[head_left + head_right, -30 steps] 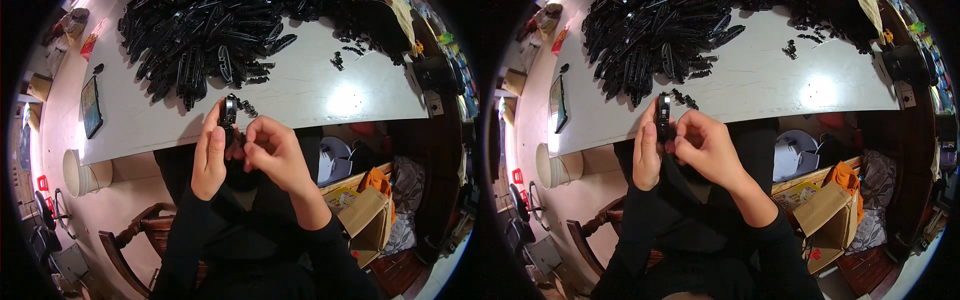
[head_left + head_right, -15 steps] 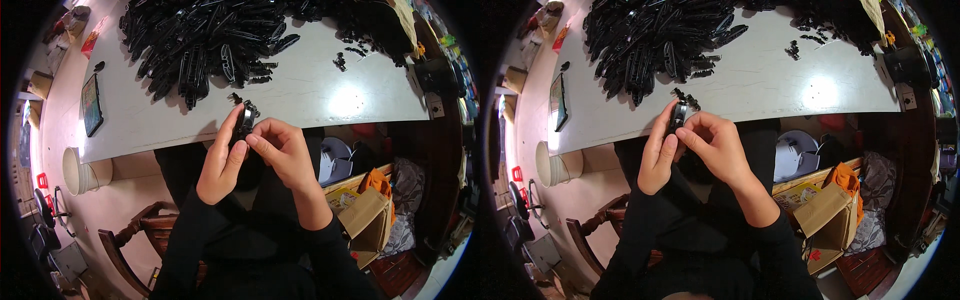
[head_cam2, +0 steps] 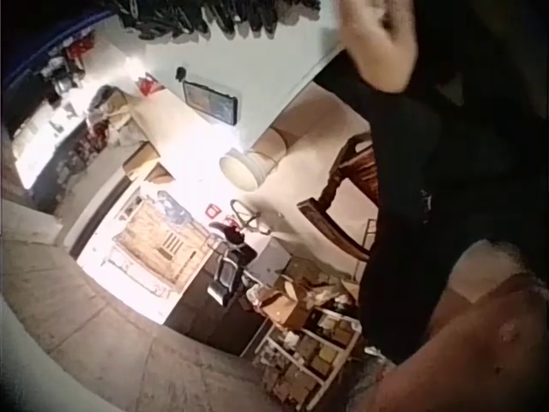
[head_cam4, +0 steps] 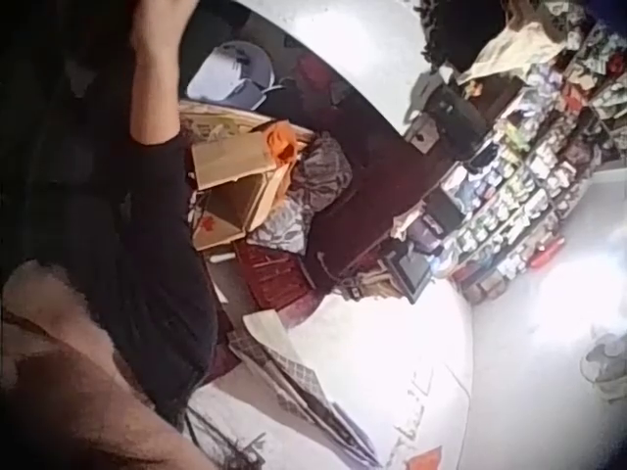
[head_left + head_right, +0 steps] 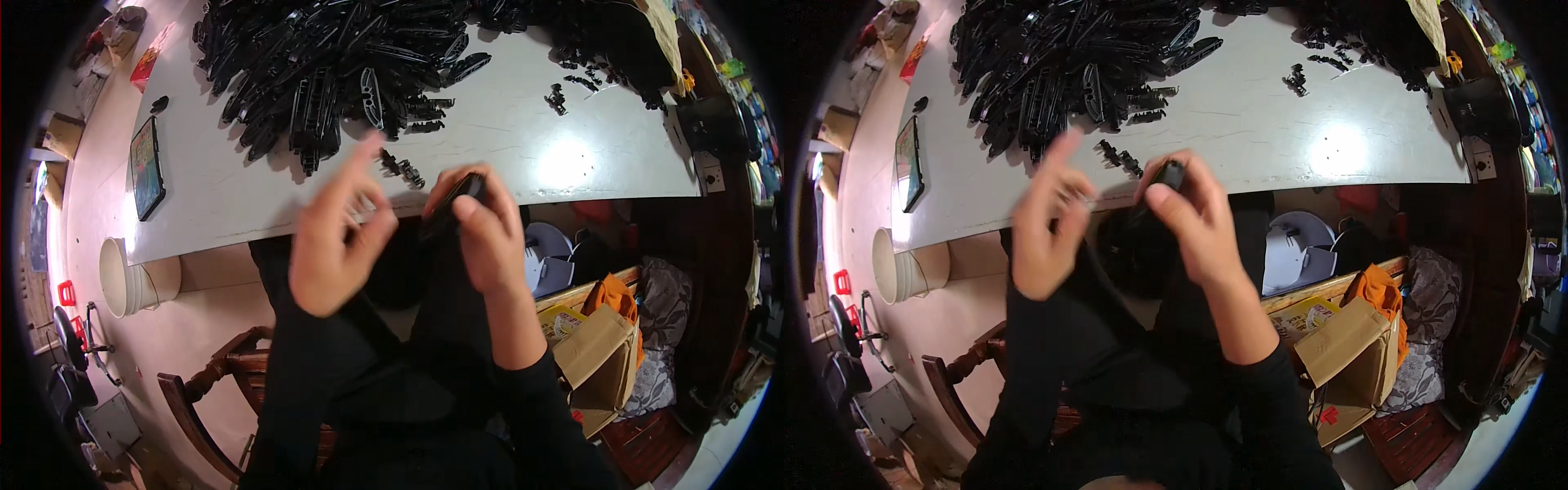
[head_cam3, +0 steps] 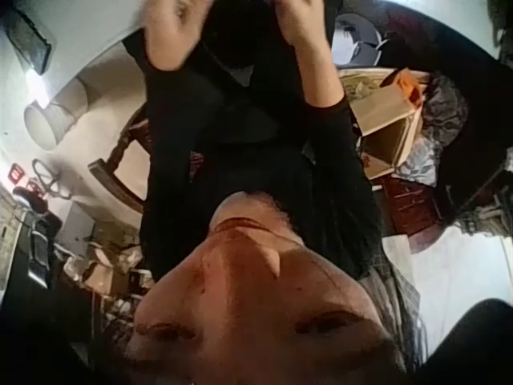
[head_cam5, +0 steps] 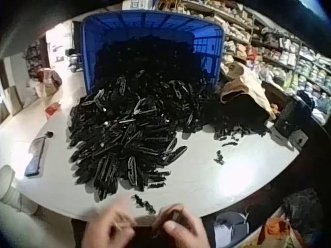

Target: Manually assembling small black plastic components by attaching metal pieces.

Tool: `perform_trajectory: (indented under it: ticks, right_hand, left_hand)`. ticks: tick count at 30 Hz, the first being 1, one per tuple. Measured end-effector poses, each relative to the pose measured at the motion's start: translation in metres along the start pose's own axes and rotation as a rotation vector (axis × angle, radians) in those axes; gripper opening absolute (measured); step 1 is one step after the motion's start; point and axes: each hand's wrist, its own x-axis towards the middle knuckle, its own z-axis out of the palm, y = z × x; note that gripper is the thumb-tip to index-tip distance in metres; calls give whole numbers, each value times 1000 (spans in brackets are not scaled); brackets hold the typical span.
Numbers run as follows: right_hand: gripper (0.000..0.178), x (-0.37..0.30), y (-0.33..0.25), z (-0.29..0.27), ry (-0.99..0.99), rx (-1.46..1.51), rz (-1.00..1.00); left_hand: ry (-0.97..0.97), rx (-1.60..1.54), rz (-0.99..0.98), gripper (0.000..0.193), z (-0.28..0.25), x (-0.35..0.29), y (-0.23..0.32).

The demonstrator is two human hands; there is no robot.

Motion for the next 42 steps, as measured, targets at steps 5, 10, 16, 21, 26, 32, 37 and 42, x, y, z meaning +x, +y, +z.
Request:
perform_trajectory:
  ticks: [5,10,16,21,26,32,37,42]
  right_hand:
    - [17,33,-6,1,-141,-986,-332]
    - [20,39,2,-3,-259,-1380,-386]
    - [9,25,-8,-12,-124,-252,190]
    - [10,15,-11,-5,-157,-59,318]
    - [11,3,-9,3,-115,-59,274]
    - [11,-4,-10,24,-112,-91,286]
    - [4,-4,-8,30,-73,-117,200]
    - [10,-4,-11,27,-188,-461,25]
  left_hand:
    - [392,750,137,47,-23,56,-22]
    - [257,999,116,43,-26,70,-33]
    - [281,-208,-85,31,-22,45,-15]
    - [259,-803,-346,35,-9,4,-5]
    - [84,-902,-403,39,1,-12,-4]
    - [99,-831,-449,41,13,-18,-1]
    - [107,-607,-349,48,18,-22,3]
    - [64,-552,-211,50,18,-19,-2]
